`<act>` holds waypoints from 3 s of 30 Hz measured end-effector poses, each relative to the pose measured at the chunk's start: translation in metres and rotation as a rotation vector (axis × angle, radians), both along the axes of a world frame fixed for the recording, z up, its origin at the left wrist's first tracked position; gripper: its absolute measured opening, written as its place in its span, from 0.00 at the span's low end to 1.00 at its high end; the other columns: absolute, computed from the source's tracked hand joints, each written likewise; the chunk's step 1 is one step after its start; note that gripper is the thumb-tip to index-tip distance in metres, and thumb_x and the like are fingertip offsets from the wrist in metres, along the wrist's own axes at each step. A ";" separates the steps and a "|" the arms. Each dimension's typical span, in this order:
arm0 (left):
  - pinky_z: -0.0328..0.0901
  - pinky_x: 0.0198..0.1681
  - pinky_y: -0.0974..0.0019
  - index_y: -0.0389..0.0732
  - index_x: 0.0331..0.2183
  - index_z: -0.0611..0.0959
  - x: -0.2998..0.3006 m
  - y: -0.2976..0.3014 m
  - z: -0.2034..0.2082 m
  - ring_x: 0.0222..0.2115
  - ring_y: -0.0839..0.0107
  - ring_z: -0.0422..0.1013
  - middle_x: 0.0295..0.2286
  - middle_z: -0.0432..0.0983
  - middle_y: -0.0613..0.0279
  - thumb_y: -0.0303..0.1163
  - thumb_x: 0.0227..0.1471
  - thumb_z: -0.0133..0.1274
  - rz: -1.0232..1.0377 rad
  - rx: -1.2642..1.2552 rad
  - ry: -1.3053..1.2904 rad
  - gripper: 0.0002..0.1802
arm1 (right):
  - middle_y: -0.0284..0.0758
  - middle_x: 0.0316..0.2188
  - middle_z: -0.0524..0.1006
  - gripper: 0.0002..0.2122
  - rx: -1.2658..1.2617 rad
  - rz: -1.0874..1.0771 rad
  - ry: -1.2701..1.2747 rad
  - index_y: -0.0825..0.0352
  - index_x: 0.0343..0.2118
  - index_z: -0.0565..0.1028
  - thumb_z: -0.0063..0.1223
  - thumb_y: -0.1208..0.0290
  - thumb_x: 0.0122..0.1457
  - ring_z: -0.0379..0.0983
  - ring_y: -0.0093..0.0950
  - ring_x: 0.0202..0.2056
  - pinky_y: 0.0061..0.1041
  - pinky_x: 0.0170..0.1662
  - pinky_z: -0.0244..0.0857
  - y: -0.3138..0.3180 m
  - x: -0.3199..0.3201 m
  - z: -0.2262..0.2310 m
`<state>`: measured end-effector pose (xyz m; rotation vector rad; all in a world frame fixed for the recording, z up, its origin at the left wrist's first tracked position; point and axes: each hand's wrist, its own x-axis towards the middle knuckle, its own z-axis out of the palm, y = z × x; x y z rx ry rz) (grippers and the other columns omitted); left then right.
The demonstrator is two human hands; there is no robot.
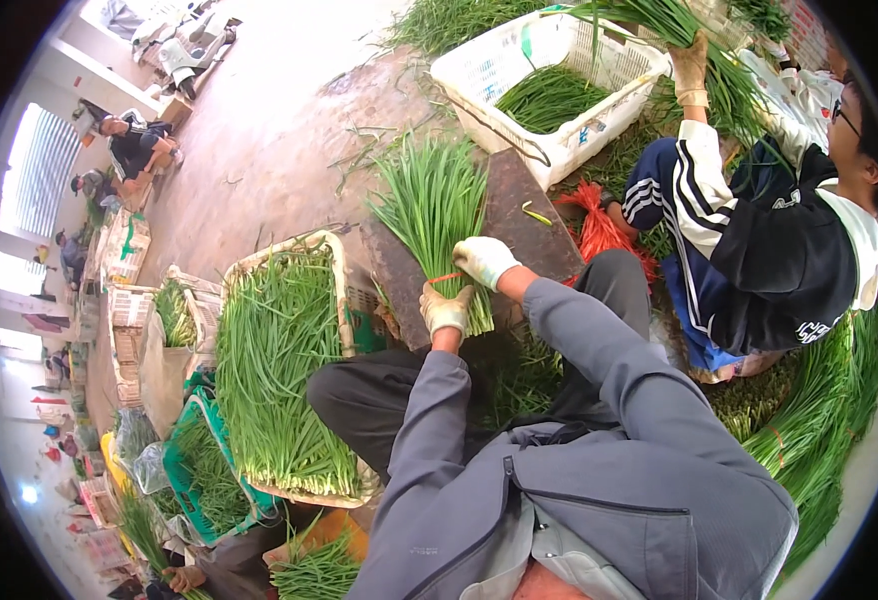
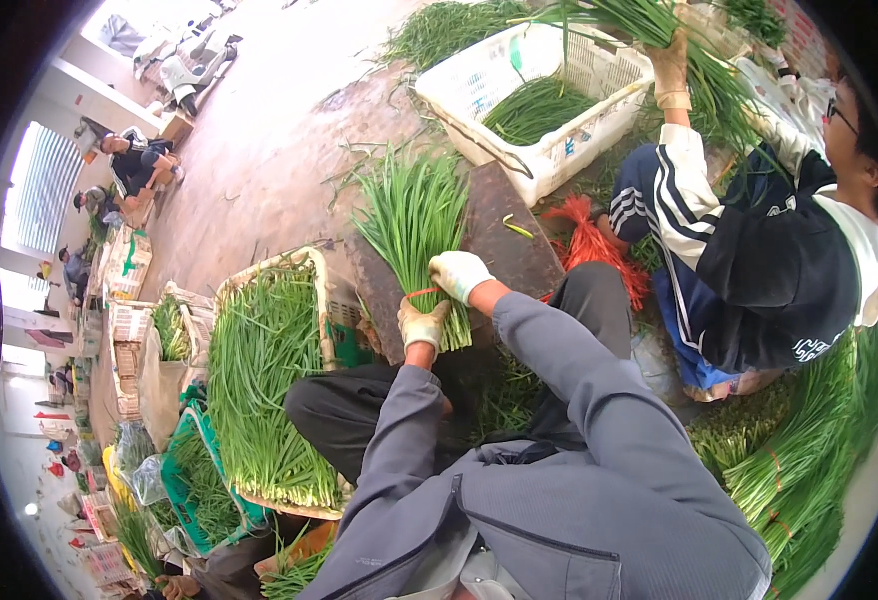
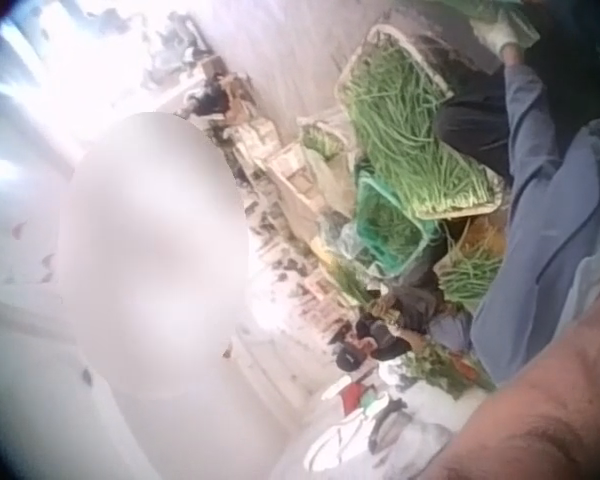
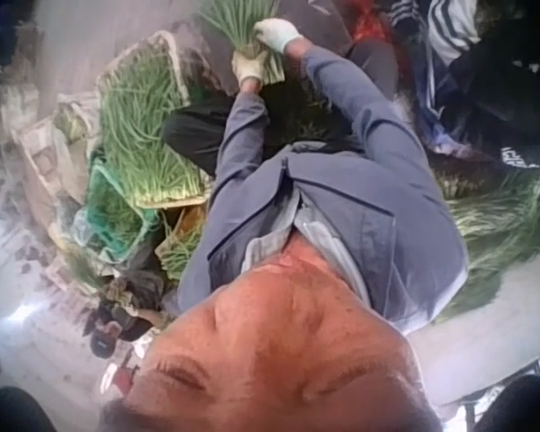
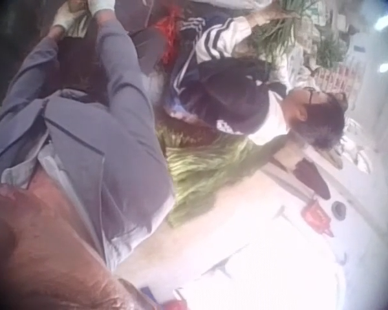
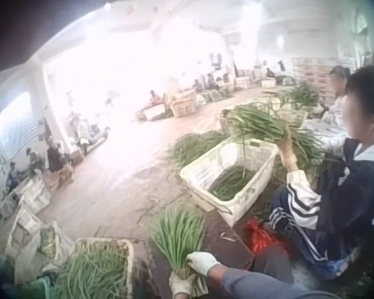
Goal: The person bundles a pile of green plants using red ties and moves them into a crate.
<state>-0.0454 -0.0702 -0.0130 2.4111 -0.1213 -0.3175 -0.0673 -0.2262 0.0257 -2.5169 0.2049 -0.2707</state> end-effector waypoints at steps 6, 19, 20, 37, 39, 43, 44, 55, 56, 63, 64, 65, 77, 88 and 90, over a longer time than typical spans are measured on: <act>0.68 0.47 0.51 0.38 0.48 0.75 0.000 0.011 0.006 0.43 0.48 0.73 0.41 0.77 0.45 0.44 0.34 0.70 -0.036 -0.151 -0.025 0.38 | 0.40 0.29 0.79 0.07 0.117 0.053 -0.062 0.62 0.32 0.79 0.55 0.66 0.53 0.76 0.42 0.35 0.38 0.39 0.69 0.008 -0.008 0.007; 0.62 0.57 0.56 0.37 0.59 0.62 0.002 0.020 0.034 0.54 0.50 0.64 0.52 0.66 0.44 0.51 0.34 0.69 -0.038 0.105 0.161 0.56 | 0.38 0.23 0.76 0.05 -0.374 0.154 -0.020 0.61 0.24 0.78 0.57 0.67 0.48 0.76 0.40 0.28 0.37 0.33 0.71 0.030 0.014 0.005; 0.61 0.57 0.56 0.37 0.60 0.61 0.005 0.021 0.039 0.55 0.50 0.63 0.53 0.65 0.43 0.51 0.34 0.69 -0.088 0.085 0.203 0.57 | 0.38 0.23 0.77 0.05 -0.365 0.101 -0.043 0.62 0.24 0.78 0.58 0.67 0.47 0.76 0.40 0.28 0.37 0.33 0.71 0.027 0.017 0.007; 0.59 0.58 0.60 0.29 0.60 0.62 0.028 0.027 0.030 0.56 0.50 0.64 0.55 0.66 0.37 0.58 0.51 0.55 -0.147 -0.118 0.225 0.50 | 0.42 0.31 0.81 0.13 0.804 -0.327 0.212 0.71 0.41 0.79 0.51 0.68 0.57 0.79 0.29 0.30 0.29 0.36 0.71 0.024 -0.095 -0.028; 0.59 0.58 0.60 0.28 0.60 0.62 0.028 0.024 0.029 0.57 0.50 0.64 0.55 0.66 0.37 0.58 0.50 0.55 -0.159 -0.086 0.204 0.50 | 0.44 0.29 0.81 0.15 0.712 -0.311 0.238 0.71 0.34 0.81 0.55 0.61 0.55 0.79 0.33 0.31 0.30 0.39 0.70 0.034 -0.096 -0.020; 0.63 0.55 0.60 0.24 0.59 0.61 0.026 0.031 0.037 0.53 0.49 0.68 0.51 0.69 0.35 0.56 0.46 0.60 -0.097 -0.036 0.182 0.53 | 0.47 0.26 0.80 0.18 0.505 -0.123 0.298 0.69 0.32 0.81 0.57 0.55 0.53 0.78 0.42 0.30 0.37 0.38 0.69 0.057 -0.077 -0.015; 0.65 0.53 0.58 0.24 0.59 0.59 0.018 0.024 0.050 0.50 0.48 0.71 0.50 0.71 0.36 0.53 0.41 0.63 -0.091 -0.076 0.334 0.56 | 0.48 0.26 0.79 0.17 0.427 -0.109 0.375 0.69 0.31 0.81 0.55 0.57 0.54 0.78 0.43 0.31 0.37 0.38 0.69 0.056 -0.074 -0.022; 0.64 0.48 0.56 0.32 0.64 0.48 -0.036 0.001 0.078 0.47 0.61 0.67 0.46 0.67 0.54 0.53 0.21 0.75 0.037 0.470 0.121 0.77 | 0.33 0.34 0.78 0.11 1.031 -0.137 0.264 0.74 0.41 0.75 0.48 0.74 0.59 0.71 0.23 0.31 0.25 0.35 0.67 0.051 -0.089 -0.132; 0.65 0.47 0.56 0.32 0.64 0.49 -0.037 0.002 0.069 0.46 0.61 0.67 0.45 0.67 0.55 0.52 0.21 0.75 0.037 0.464 0.090 0.76 | 0.32 0.32 0.78 0.09 1.067 -0.114 0.258 0.73 0.38 0.76 0.47 0.75 0.59 0.71 0.22 0.29 0.24 0.33 0.66 0.052 -0.090 -0.127; 0.72 0.40 0.50 0.36 0.54 0.62 -0.024 0.000 0.040 0.39 0.48 0.75 0.38 0.74 0.44 0.30 0.37 0.64 0.100 0.208 -0.058 0.43 | 0.33 0.28 0.78 0.12 0.902 -0.263 0.307 0.70 0.37 0.77 0.60 0.66 0.56 0.70 0.21 0.22 0.20 0.24 0.66 0.004 -0.092 -0.057; 0.72 0.43 0.50 0.37 0.56 0.60 -0.018 0.006 0.052 0.40 0.48 0.75 0.39 0.74 0.43 0.32 0.31 0.69 0.049 0.167 0.040 0.51 | 0.34 0.31 0.78 0.14 0.950 -0.355 0.262 0.69 0.41 0.76 0.60 0.64 0.57 0.71 0.21 0.24 0.20 0.25 0.67 -0.002 -0.088 -0.054; 0.71 0.45 0.51 0.37 0.57 0.59 -0.014 0.012 0.054 0.42 0.47 0.75 0.40 0.74 0.43 0.35 0.31 0.70 0.035 0.112 0.100 0.53 | 0.34 0.35 0.77 0.18 1.055 -0.386 0.295 0.68 0.44 0.74 0.59 0.60 0.58 0.72 0.22 0.27 0.22 0.27 0.68 0.000 -0.083 -0.051; 0.66 0.50 0.63 0.42 0.55 0.73 -0.032 0.038 0.012 0.46 0.70 0.71 0.48 0.74 0.63 0.46 0.44 0.69 -0.262 -1.262 0.814 0.40 | 0.38 0.48 0.75 0.24 1.474 -0.017 0.245 0.68 0.56 0.68 0.49 0.57 0.63 0.74 0.33 0.46 0.33 0.50 0.68 0.042 -0.062 -0.054; 0.56 0.61 0.58 0.43 0.59 0.62 0.023 0.002 0.042 0.56 0.66 0.62 0.56 0.65 0.60 0.49 0.31 0.74 -0.668 -0.998 0.094 0.57 | 0.36 0.52 0.73 0.41 1.019 0.153 -0.108 0.68 0.58 0.61 0.74 0.74 0.39 0.69 0.27 0.53 0.31 0.57 0.64 0.015 -0.035 0.038; 0.57 0.61 0.59 0.41 0.61 0.54 0.057 -0.006 -0.008 0.57 0.64 0.62 0.56 0.64 0.57 0.47 0.28 0.76 -0.696 -1.000 0.203 0.65 | 0.34 0.55 0.71 0.42 1.008 0.282 -0.120 0.67 0.57 0.63 0.77 0.71 0.36 0.67 0.26 0.55 0.31 0.59 0.63 0.007 -0.016 0.047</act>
